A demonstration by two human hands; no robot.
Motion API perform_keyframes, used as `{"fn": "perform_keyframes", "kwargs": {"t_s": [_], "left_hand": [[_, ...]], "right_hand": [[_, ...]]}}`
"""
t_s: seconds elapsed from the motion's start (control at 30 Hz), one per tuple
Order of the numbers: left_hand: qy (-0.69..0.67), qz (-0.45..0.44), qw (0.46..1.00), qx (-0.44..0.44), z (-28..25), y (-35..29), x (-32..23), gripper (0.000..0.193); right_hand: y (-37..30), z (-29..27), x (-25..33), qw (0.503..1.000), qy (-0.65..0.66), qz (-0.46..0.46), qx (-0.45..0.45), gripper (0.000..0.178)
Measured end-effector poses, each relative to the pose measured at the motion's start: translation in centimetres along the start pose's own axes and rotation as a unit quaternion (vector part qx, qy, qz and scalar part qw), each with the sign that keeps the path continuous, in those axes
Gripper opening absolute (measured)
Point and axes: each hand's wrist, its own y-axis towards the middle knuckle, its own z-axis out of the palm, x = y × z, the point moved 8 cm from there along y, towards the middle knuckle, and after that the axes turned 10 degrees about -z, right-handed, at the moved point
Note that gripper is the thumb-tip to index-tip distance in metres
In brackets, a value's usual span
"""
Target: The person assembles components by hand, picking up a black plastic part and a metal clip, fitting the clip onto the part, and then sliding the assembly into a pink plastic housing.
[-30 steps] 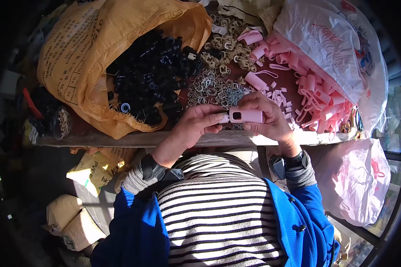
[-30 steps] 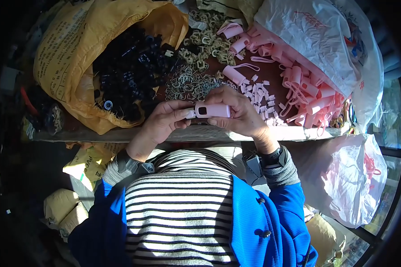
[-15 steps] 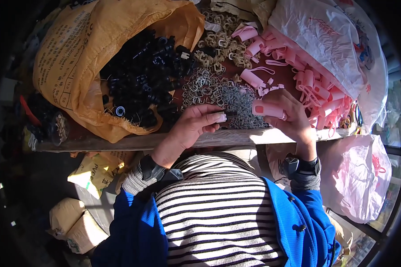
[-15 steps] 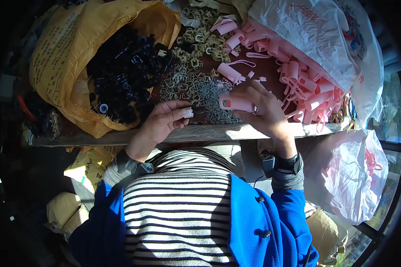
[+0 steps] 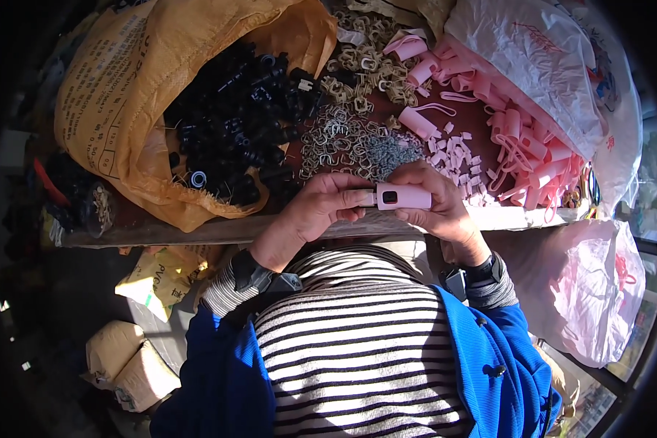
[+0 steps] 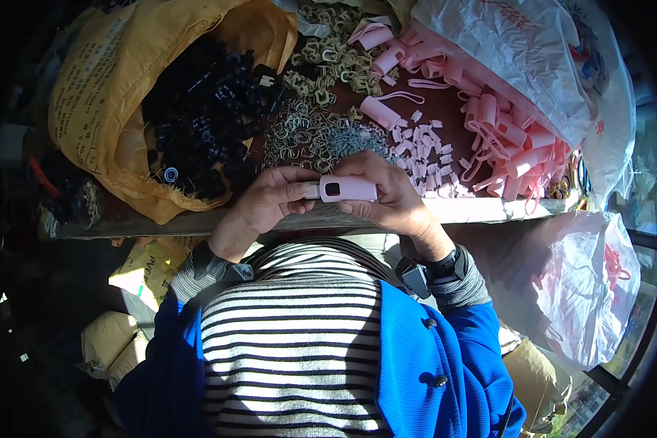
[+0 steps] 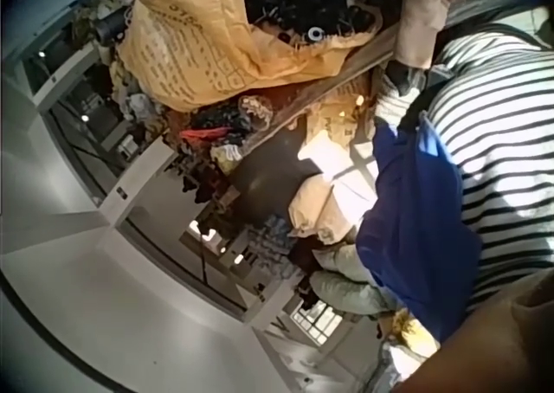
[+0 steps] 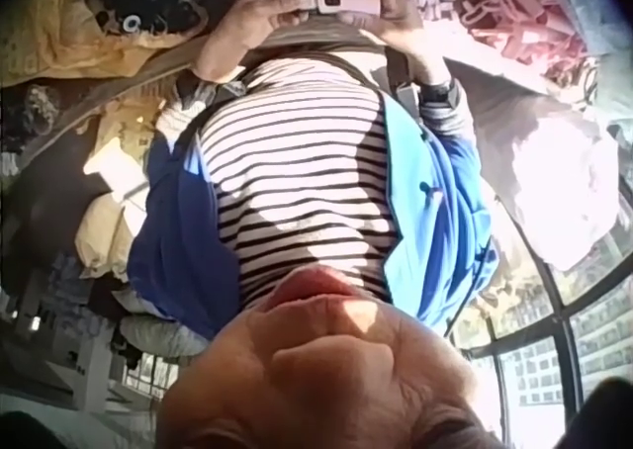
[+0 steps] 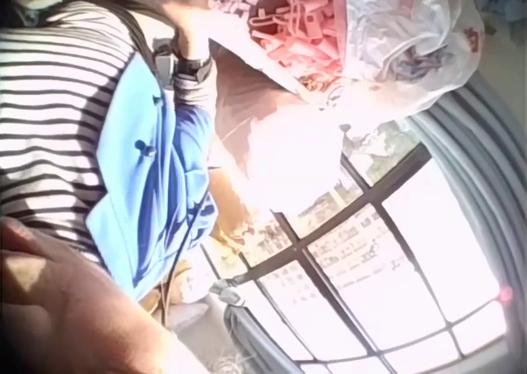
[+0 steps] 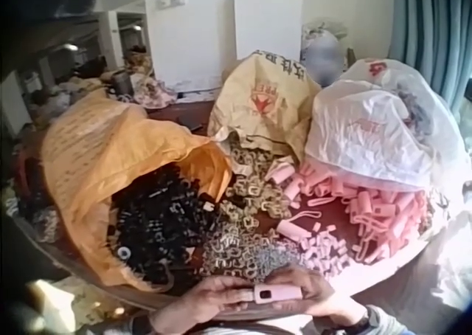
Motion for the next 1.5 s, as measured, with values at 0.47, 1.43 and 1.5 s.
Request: {"fn": "perform_keyframes", "kwargs": {"t_s": [0.47,1.43,1.5], "left_hand": [[0.081,-0.022,0.992,-0.09,-0.4,-1.2,-0.3,0.03],[-0.012,-0.035,0.998,0.047,2.1,1.9,2.8,0.058],[0.001,-0.039,0.999,0.033,1.9,2.0,3.0,0.058]], "right_hand": [[-0.2,2.2,0.7,0.995,-0.088,-0.038,-0.027,0.038],[-1.1,0.1,1.2,0.975,-0.173,-0.078,-0.115,0.031],[-1.1,0.1,1.2,0.973,-0.174,-0.089,-0.119,0.029]]}}
